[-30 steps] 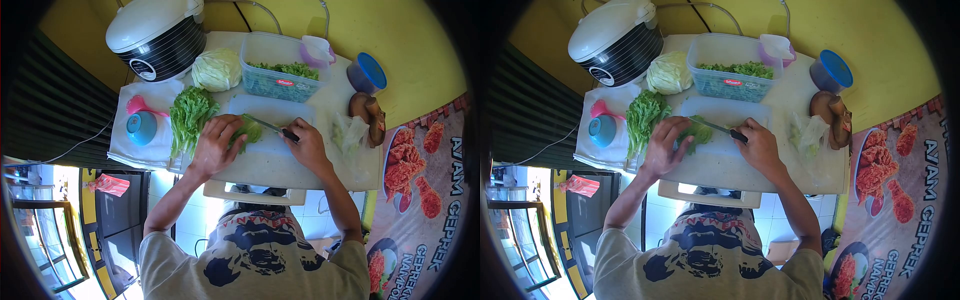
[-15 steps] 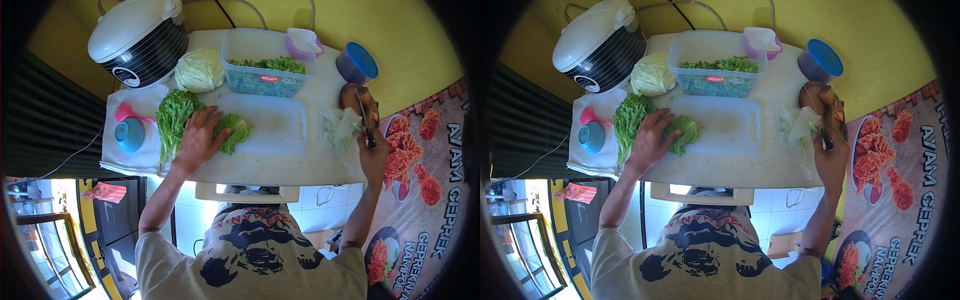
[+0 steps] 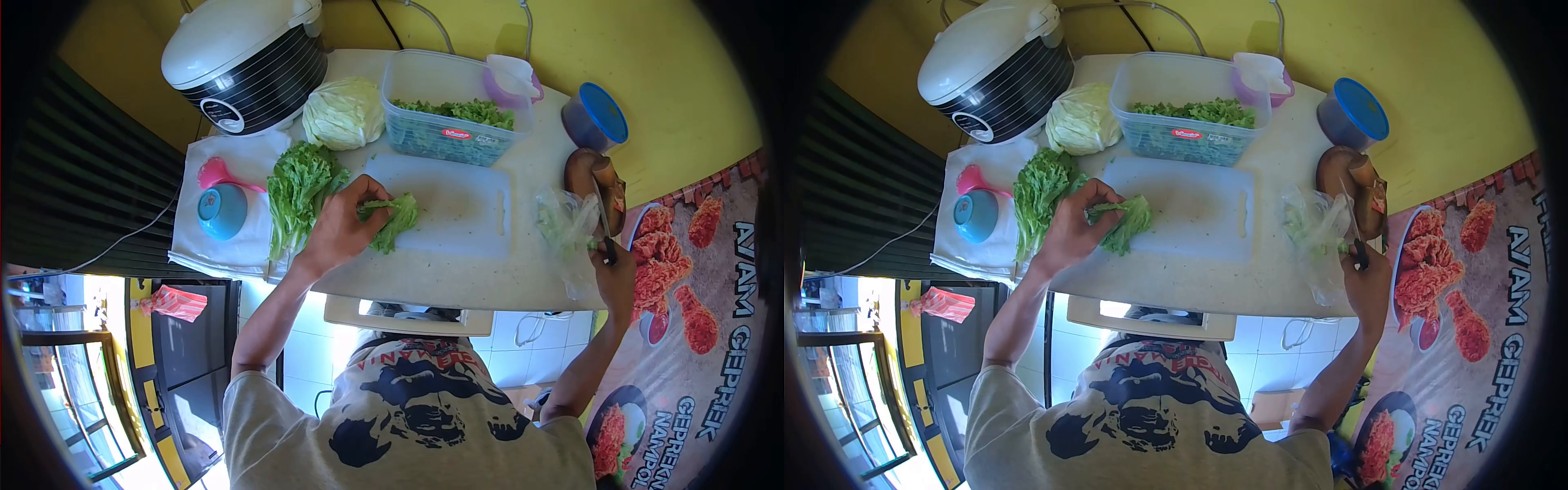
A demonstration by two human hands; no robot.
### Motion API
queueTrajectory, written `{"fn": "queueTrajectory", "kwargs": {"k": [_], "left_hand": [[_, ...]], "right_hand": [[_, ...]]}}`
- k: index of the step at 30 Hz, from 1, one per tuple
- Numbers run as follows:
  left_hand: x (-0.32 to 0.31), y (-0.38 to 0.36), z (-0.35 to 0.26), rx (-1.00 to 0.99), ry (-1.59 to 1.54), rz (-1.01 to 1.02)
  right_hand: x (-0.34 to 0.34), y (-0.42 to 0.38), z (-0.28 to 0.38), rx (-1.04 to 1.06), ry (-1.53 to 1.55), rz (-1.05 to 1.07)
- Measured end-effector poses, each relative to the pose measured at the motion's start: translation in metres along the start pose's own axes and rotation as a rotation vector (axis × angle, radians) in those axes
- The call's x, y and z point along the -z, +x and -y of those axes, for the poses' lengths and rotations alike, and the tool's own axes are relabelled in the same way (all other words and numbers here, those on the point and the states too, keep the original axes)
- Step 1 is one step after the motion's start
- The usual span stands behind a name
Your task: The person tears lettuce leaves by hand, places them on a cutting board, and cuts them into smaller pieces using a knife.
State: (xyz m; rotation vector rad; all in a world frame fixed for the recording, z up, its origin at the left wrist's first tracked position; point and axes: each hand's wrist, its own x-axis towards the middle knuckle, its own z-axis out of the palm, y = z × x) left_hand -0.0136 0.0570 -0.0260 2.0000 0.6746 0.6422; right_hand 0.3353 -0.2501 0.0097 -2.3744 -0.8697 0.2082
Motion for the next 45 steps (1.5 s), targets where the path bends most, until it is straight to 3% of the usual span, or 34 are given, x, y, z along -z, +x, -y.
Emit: {"fn": "queueTrajectory", "kwargs": {"k": [4,7,10,13,16,20,23,26,30,32,35,43,45], "left_hand": [[0.006,0.001,-0.007,0.118,-0.209,-0.005],[0.006,0.002,-0.001,0.166,-0.367,0.035],[0.007,0.001,-0.002,0.152,-0.446,0.002],[0.007,0.001,-0.003,0.194,-0.582,-0.038],[0.009,0.0,-0.002,0.2,-0.574,-0.009],[0.006,0.004,0.0,0.201,-0.515,0.087],[0.004,0.004,0.0,0.195,-0.503,0.137],[-0.001,0.005,-0.006,0.185,-0.531,0.155],[-0.011,0.012,-0.023,0.12,-0.519,0.206],[-0.018,0.013,-0.034,0.093,-0.533,0.226],[-0.025,0.012,-0.038,0.044,-0.535,0.21],[-0.02,0.001,-0.035,0.108,-0.417,0.143],[-0.02,0.003,-0.036,0.121,-0.231,0.169]], "right_hand": [[-0.01,0.002,-0.012,0.111,0.029,-0.04],[-0.011,0.004,-0.013,0.06,0.007,0.046],[-0.012,0.001,-0.008,0.065,0.079,-0.079],[0.005,0.0,-0.027,-0.05,0.059,-0.062],[0.008,-0.002,-0.034,-0.077,0.054,-0.022],[-0.015,0.0,-0.026,0.057,0.058,0.046],[-0.006,-0.005,0.02,-0.083,0.064,-0.151],[-0.017,-0.005,0.039,0.151,0.255,-0.412],[-0.07,-0.019,0.103,0.339,0.541,0.155],[-0.095,-0.02,0.13,0.259,0.661,0.423],[-0.141,-0.014,0.144,0.307,0.876,0.55],[-0.133,0.003,0.156,0.426,0.565,0.544],[-0.134,0.009,0.159,0.459,0.538,0.563]]}}
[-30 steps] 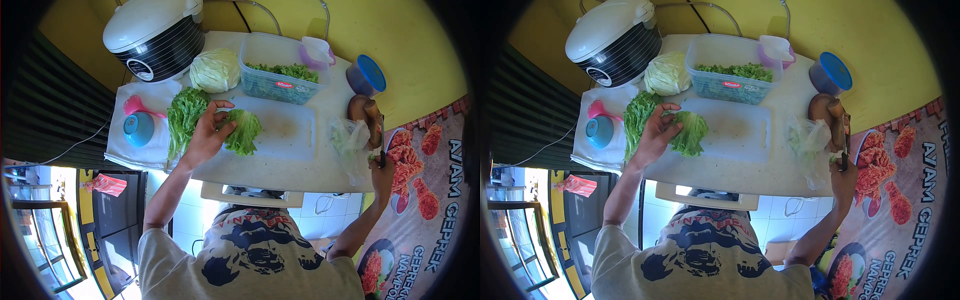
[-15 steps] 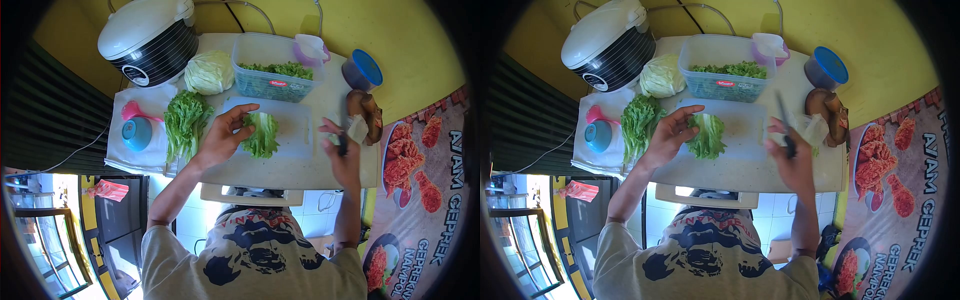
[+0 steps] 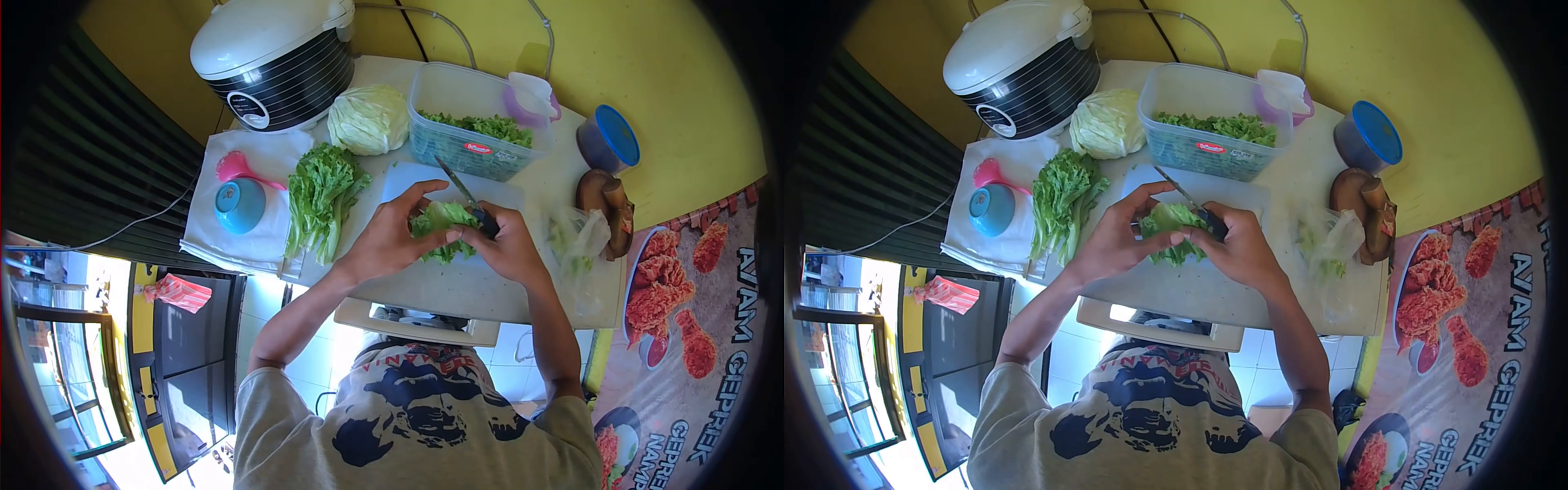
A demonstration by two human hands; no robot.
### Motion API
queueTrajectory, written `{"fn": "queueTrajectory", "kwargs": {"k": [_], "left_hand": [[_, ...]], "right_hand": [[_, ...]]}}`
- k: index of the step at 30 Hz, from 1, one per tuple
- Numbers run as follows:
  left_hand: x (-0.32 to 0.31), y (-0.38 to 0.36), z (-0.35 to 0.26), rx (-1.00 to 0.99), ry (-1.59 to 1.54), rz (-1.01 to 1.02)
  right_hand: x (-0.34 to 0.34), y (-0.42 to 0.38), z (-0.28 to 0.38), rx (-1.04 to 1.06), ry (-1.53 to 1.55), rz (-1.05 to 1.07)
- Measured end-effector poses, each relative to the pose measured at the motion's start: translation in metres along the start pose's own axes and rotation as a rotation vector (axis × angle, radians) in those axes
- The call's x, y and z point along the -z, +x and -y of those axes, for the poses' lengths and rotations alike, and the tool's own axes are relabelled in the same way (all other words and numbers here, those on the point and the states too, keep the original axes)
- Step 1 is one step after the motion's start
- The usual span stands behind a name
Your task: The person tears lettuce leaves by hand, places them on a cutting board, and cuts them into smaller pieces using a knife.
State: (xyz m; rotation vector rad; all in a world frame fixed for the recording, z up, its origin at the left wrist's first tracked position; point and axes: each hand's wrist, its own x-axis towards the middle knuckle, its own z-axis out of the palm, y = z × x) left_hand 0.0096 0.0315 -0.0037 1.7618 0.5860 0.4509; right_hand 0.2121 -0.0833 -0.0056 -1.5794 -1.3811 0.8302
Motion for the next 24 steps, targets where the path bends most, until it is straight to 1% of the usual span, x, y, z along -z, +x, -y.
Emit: {"fn": "queueTrajectory", "kwargs": {"k": [2,4,5,7,8,10,11,14,16,20,22,23,24], "left_hand": [[0.004,0.005,-0.003,0.04,0.172,-0.008],[0.007,0.009,-0.008,0.096,0.327,-0.033],[0.006,0.01,-0.001,-0.004,0.371,-0.093],[0.002,0.015,0.025,-0.204,0.455,-0.209],[0.0,0.017,0.032,-0.202,0.488,-0.216],[-0.002,0.017,0.038,-0.193,0.554,-0.233],[-0.002,0.016,0.039,-0.223,0.628,-0.239],[-0.004,0.013,0.037,-0.318,0.814,-0.253],[-0.002,0.015,0.039,-0.401,0.905,-0.263],[-0.004,0.009,0.041,-0.452,1.021,-0.367],[-0.004,0.006,0.038,-0.461,1.085,-0.442],[-0.005,0.006,0.04,-0.474,1.083,-0.439],[-0.005,0.006,0.044,-0.486,1.082,-0.436]], "right_hand": [[0.003,0.009,-0.004,0.002,-0.03,0.003],[0.007,0.018,-0.004,-0.026,-0.153,-0.009],[0.008,0.021,-0.004,-0.04,-0.215,-0.016],[0.001,0.028,-0.026,-0.022,-0.288,-0.062],[-0.001,0.03,-0.035,-0.012,-0.325,-0.084],[-0.006,0.03,-0.029,-0.047,-0.419,-0.113],[-0.008,0.031,-0.027,-0.064,-0.466,-0.128],[-0.013,0.03,-0.032,0.001,-0.44,-0.207],[-0.014,0.028,-0.032,0.038,-0.459,-0.219],[-0.017,0.026,-0.03,0.036,-0.475,-0.256],[-0.018,0.024,-0.034,0.072,-0.495,-0.262],[-0.018,0.024,-0.036,0.092,-0.503,-0.264],[-0.019,0.022,-0.034,0.149,-0.448,-0.291]]}}
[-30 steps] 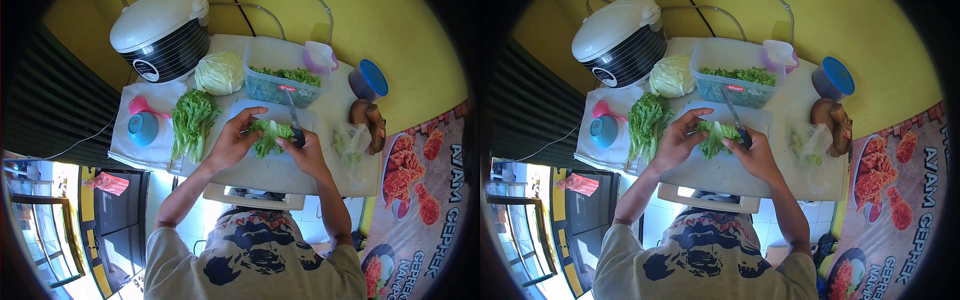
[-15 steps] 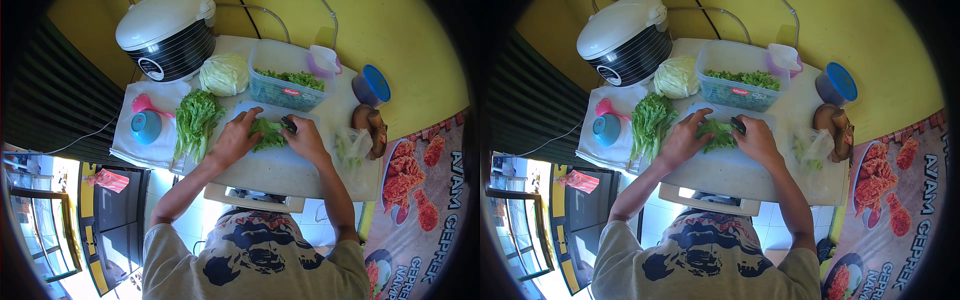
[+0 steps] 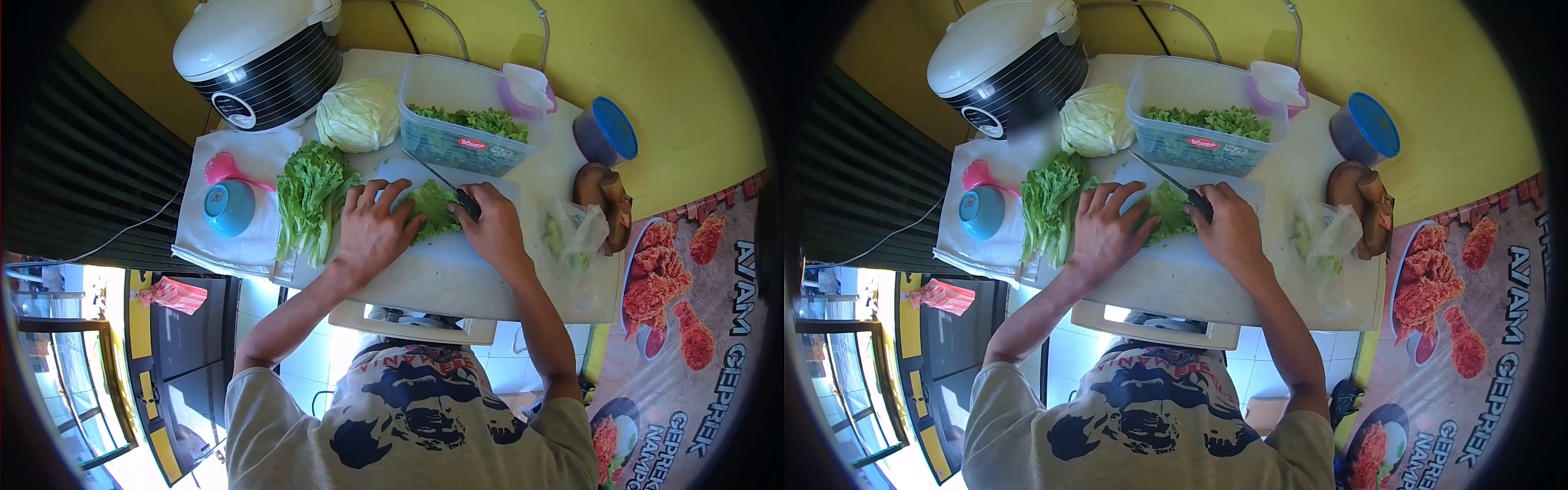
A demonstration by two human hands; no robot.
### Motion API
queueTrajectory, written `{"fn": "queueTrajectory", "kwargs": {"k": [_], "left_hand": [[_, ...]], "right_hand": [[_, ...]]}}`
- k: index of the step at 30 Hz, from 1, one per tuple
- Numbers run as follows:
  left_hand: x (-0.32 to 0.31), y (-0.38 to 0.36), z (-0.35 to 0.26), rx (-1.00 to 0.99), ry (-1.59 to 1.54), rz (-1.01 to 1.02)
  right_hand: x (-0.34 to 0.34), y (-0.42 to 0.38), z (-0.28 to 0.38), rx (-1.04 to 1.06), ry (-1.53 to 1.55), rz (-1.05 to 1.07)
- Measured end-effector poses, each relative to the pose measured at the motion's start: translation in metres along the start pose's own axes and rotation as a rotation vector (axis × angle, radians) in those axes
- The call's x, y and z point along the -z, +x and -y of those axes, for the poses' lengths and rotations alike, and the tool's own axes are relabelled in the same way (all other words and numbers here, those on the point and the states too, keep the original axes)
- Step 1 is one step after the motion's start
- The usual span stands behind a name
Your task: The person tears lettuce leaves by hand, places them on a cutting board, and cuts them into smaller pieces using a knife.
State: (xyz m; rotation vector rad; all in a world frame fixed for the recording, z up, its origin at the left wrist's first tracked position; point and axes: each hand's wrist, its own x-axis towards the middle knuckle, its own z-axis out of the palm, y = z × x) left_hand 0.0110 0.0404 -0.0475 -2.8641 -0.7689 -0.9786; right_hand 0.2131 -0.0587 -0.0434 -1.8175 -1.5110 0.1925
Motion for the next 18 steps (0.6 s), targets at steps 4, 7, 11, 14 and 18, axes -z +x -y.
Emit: {"fn": "queueTrajectory", "kwargs": {"k": [4,7,11,14,18], "left_hand": [[-0.005,-0.004,0.0,0.024,-0.015,-0.003],[-0.003,-0.005,-0.002,0.041,-0.002,0.002],[-0.004,-0.005,-0.003,0.078,-0.02,-0.005],[-0.004,-0.005,-0.003,0.076,-0.03,-0.007],[-0.007,-0.004,-0.001,0.06,-0.028,-0.022]], "right_hand": [[0.025,-0.019,0.019,0.046,0.129,-0.014],[0.043,-0.053,0.039,-0.063,0.143,0.095],[0.044,-0.077,0.062,-0.148,0.161,0.259],[0.035,-0.083,0.05,-0.056,0.084,0.285],[0.028,-0.076,0.051,-0.086,-0.078,0.345]]}}
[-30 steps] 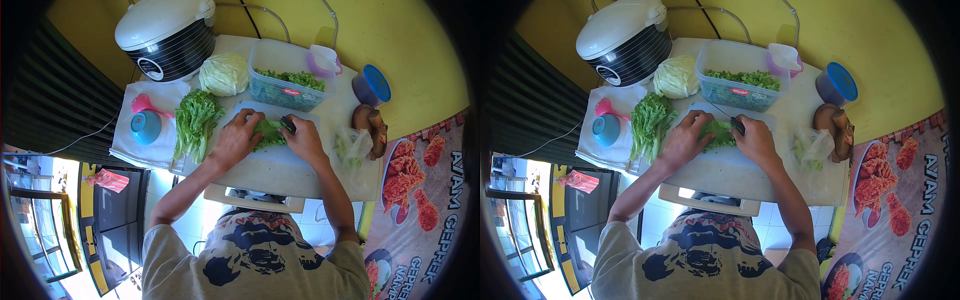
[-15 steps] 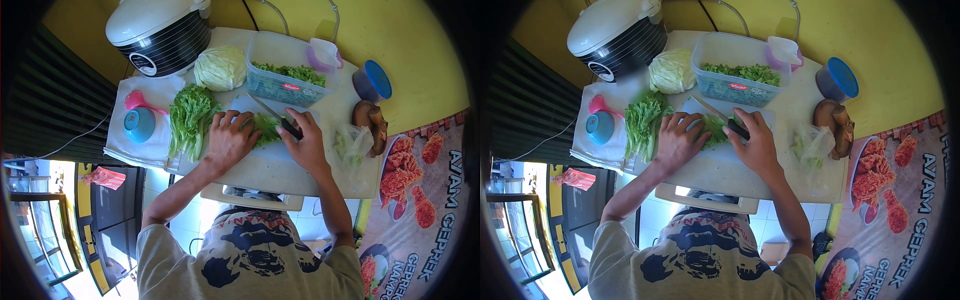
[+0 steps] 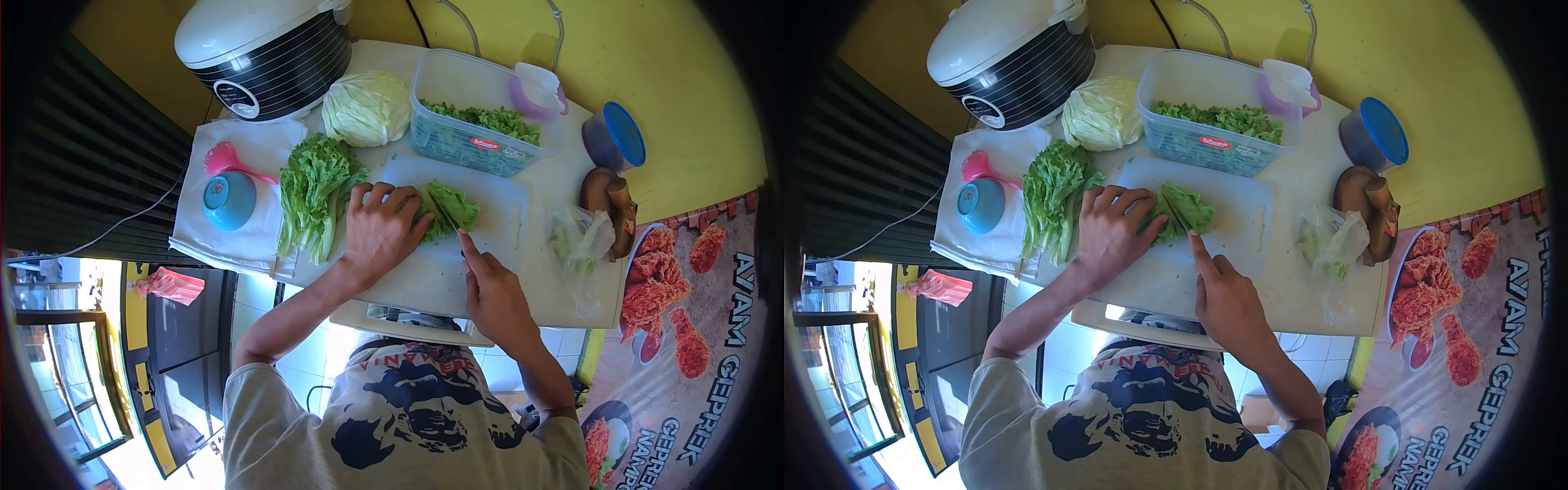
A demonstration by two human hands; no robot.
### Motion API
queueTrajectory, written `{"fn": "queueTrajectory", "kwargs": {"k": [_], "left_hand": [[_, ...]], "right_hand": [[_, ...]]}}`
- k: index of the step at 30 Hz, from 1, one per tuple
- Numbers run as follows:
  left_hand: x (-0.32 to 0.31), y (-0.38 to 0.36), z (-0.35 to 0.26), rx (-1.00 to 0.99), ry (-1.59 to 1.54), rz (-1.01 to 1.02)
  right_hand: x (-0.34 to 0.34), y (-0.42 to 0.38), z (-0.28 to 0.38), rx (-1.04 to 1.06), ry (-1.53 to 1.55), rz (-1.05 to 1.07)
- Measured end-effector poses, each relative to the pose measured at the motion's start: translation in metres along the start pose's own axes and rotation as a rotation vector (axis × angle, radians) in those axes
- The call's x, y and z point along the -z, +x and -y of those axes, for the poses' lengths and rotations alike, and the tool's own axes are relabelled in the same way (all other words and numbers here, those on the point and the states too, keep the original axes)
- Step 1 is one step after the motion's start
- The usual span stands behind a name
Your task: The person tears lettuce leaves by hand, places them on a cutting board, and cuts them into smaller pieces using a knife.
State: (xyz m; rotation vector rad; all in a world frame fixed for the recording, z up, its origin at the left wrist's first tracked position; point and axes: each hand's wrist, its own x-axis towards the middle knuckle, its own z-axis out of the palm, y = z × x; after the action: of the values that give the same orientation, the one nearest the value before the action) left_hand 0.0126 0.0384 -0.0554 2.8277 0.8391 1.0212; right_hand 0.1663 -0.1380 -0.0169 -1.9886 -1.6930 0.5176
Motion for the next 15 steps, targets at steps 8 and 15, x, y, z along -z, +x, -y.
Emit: {"fn": "queueTrajectory", "kwargs": {"k": [8,15], "left_hand": [[0.0,-0.001,-0.001,0.004,-0.003,-0.01],[0.0,0.0,-0.002,0.007,-0.007,-0.011]], "right_hand": [[-0.004,0.012,0.007,-0.011,-0.137,0.016],[-0.005,0.013,0.01,-0.04,-0.192,0.044]]}}
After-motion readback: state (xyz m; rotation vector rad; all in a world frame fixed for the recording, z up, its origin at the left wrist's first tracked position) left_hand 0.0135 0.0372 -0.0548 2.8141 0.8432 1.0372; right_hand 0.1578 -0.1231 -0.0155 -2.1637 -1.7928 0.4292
